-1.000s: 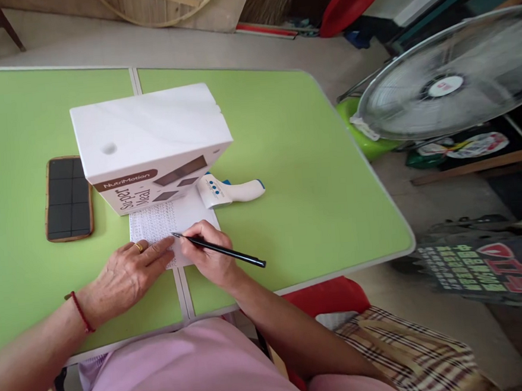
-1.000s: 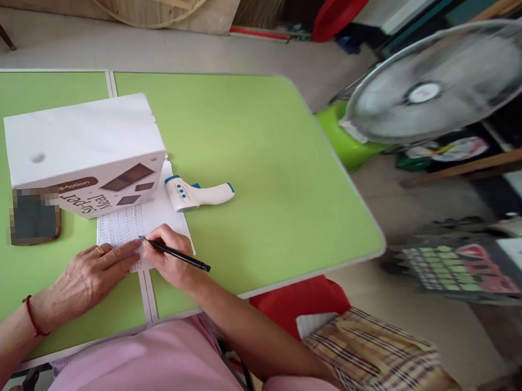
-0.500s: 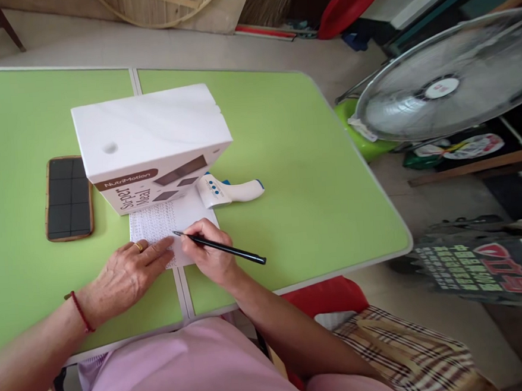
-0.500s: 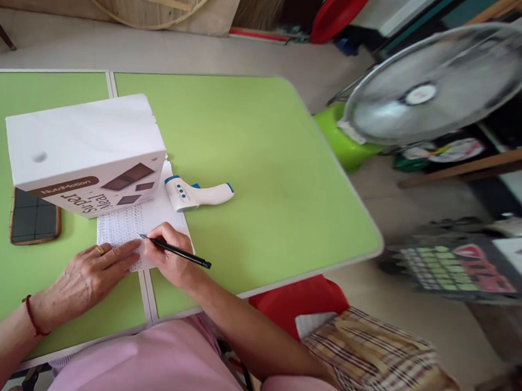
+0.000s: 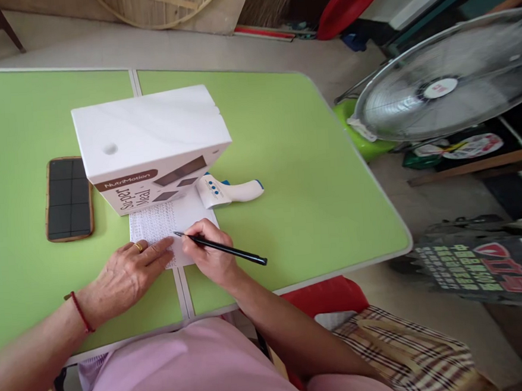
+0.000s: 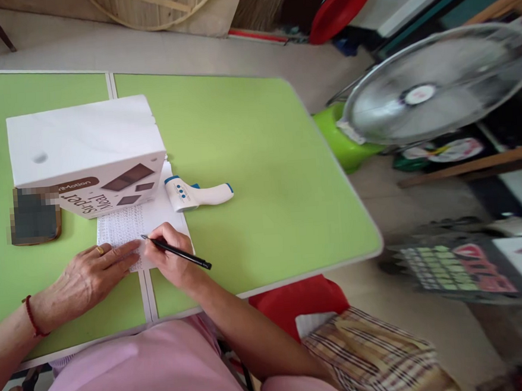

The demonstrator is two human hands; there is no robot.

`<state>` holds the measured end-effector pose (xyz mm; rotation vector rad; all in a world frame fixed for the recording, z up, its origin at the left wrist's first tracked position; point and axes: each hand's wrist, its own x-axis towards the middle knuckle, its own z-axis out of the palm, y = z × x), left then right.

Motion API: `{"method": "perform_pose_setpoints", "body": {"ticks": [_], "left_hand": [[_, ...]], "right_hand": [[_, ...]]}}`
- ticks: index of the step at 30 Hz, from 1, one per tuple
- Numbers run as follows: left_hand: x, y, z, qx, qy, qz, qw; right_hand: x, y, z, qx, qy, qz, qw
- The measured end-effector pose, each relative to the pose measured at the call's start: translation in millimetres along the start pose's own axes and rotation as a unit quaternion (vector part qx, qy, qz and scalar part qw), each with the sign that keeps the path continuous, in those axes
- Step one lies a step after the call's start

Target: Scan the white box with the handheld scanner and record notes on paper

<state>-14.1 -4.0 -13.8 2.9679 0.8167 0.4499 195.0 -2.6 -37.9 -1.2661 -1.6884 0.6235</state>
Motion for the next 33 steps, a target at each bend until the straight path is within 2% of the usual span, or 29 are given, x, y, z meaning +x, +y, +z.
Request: {"method": "perform_pose_setpoints", "body": {"ticks": [7, 22, 28, 33], "left_hand": [[-0.5, 0.5, -0.9, 0.001, -0.003, 0.000, 1.000], [-0.6, -0.5, -0.9, 0.001, -0.007, 0.004, 1.000], [-0.5, -0.5, -1.8, -0.006, 0.000, 0.004, 1.000], [-0.6, -0.5, -1.6, -0.009, 0.003, 0.005, 1.000]], "right_hand": [[0.1, 0.3, -0.4, 0.000, 0.016, -0.003, 1.000], [1.1, -1.6, -0.6, -0.015, 0.005, -0.008, 1.000], [0.3, -0.1, -1.3, -0.008, 0.037, 0.013, 0.999], [0.3, 0.7, -1.1, -0.025, 0.033, 0.005, 0.999]]}}
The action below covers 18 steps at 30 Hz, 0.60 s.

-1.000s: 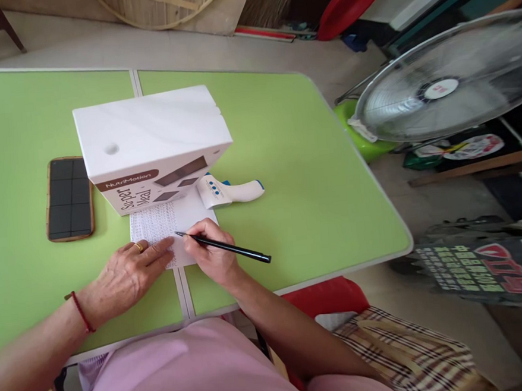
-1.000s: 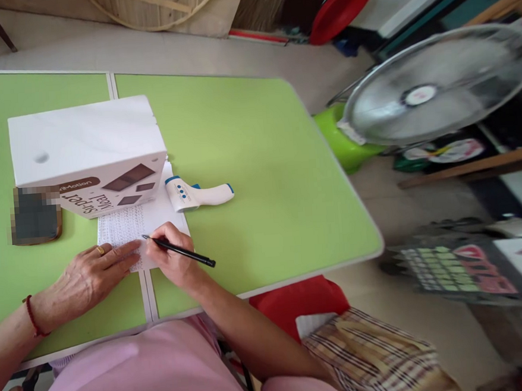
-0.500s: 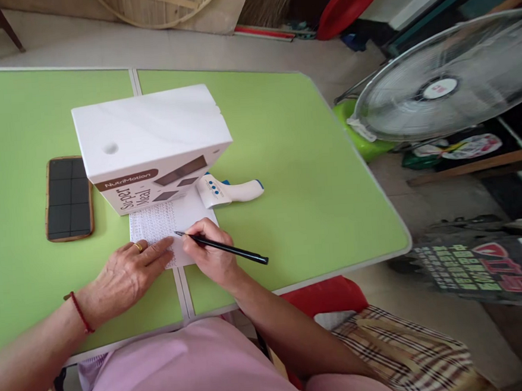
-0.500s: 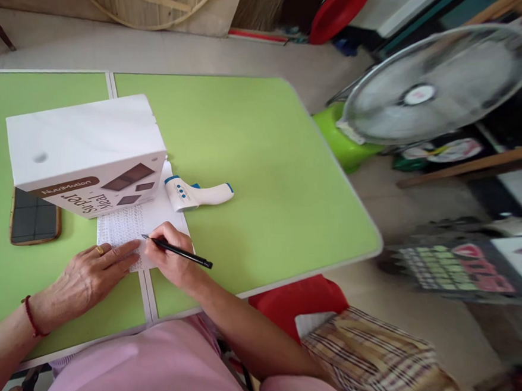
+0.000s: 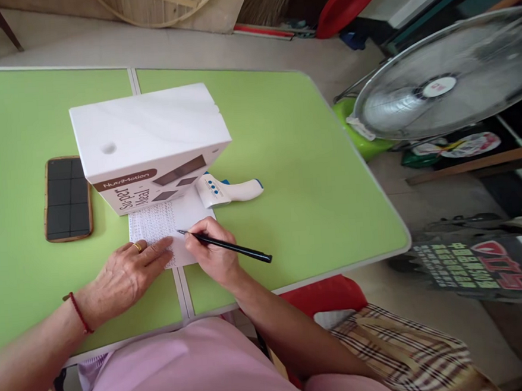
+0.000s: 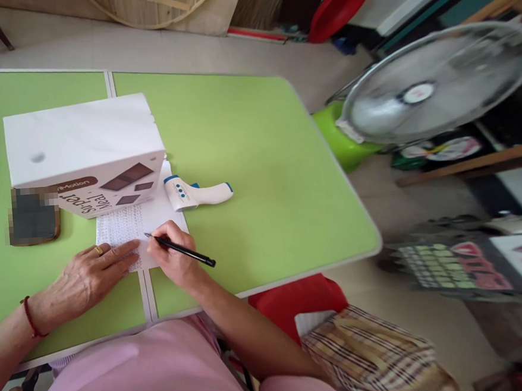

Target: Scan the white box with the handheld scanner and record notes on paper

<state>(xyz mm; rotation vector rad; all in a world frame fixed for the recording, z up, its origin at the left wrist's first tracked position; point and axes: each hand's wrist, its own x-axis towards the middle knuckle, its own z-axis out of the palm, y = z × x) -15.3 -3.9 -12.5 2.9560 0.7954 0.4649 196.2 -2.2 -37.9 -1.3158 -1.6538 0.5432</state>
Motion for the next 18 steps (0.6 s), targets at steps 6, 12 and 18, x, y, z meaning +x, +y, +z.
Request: {"method": "perform_pose_setpoints", "body": {"ticks": [6, 12, 18], "left_hand": [[0.0, 0.4, -0.8, 0.000, -0.009, -0.001, 1.000], [0.9, 0.3, -1.2, 0.004, -0.008, -0.003, 1.000], [0.2, -0.4, -1.4, 0.006, -0.008, 0.000, 1.000]], "right_hand": [[0.2, 0.2, -0.7, -0.007, -0.012, 0.008, 1.000], [0.2, 0.5, -1.9, -0.013, -0.024, 0.019, 0.999], [0.6, -1.1, -2.2, 0.014, -0.003, 0.020, 1.000]]}}
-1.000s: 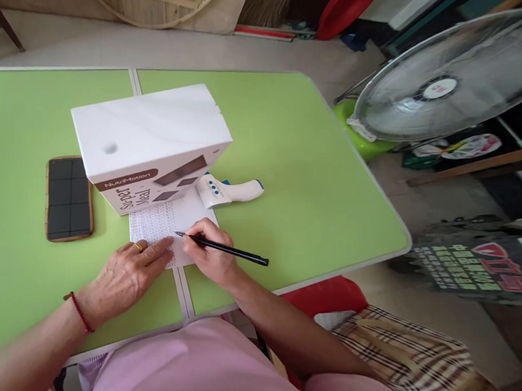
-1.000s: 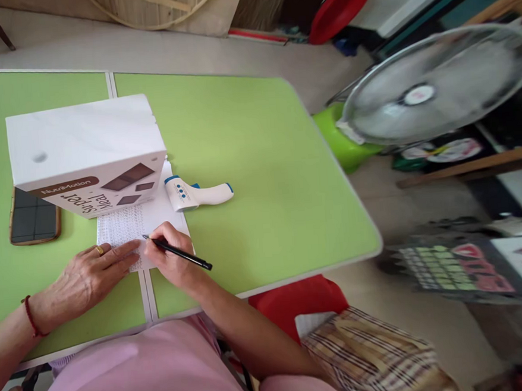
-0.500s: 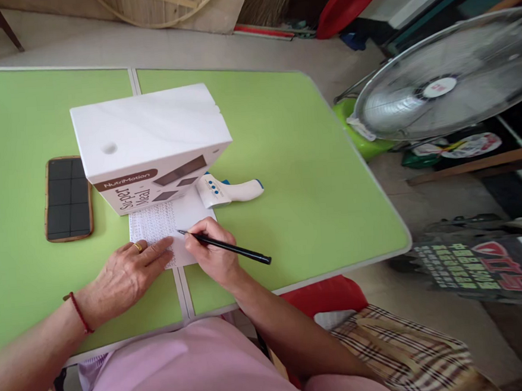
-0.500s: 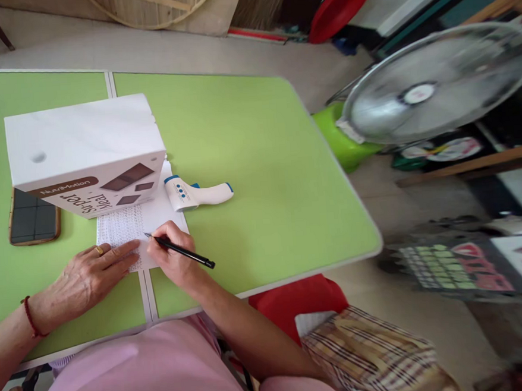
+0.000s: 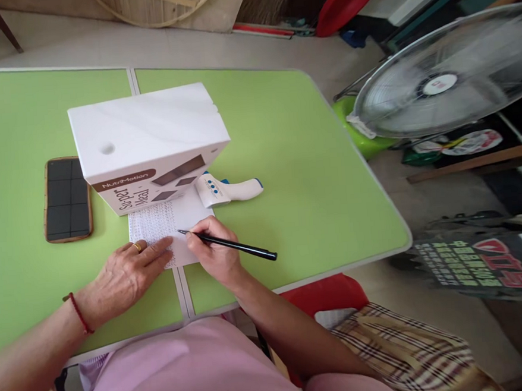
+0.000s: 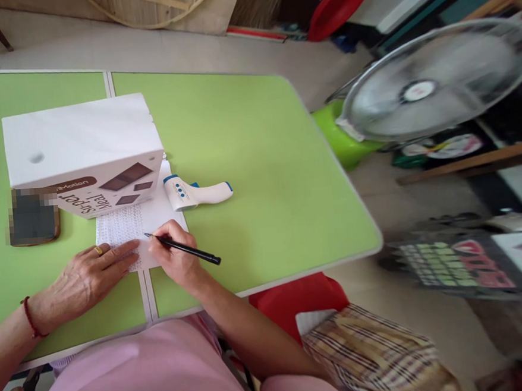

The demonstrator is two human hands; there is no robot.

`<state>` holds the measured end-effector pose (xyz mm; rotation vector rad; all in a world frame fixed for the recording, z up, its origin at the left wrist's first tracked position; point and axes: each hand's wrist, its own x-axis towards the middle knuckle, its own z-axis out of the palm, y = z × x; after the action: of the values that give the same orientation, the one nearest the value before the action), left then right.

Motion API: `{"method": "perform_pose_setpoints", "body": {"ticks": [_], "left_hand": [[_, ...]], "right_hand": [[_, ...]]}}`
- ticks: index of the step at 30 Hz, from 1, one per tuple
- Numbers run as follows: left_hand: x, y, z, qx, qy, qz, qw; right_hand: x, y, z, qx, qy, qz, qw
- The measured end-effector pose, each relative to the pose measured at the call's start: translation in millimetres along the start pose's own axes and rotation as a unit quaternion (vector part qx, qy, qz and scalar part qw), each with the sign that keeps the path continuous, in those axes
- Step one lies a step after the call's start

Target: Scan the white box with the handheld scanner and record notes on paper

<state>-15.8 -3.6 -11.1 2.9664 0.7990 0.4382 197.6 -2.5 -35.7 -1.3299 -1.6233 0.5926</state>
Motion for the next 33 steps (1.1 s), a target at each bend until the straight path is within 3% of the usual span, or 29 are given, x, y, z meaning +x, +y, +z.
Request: {"method": "perform_pose_setpoints", "body": {"ticks": [7, 24, 30, 33], "left_hand": [[0.0, -0.4, 0.3, 0.006, 0.002, 0.004, 1.000], [-0.5, 0.1, 1.3, -0.003, 0.003, -0.001, 1.000], [-0.2, -0.6, 2.4, -0.012, 0.002, -0.004, 1.000], [0.0, -0.9, 4.0, -0.013, -0.008, -0.004, 1.000]], "right_hand": [[-0.6, 0.9, 3.1, 0.008, -0.010, 0.018, 1.000], [0.4, 1.4, 2.4, -0.010, -0.011, -0.010, 1.000], [0.5, -0.9, 0.2, 0.017, -0.001, 0.023, 1.000], [1.6, -4.3, -4.2, 0.008, 0.005, 0.000, 1.000]]}}
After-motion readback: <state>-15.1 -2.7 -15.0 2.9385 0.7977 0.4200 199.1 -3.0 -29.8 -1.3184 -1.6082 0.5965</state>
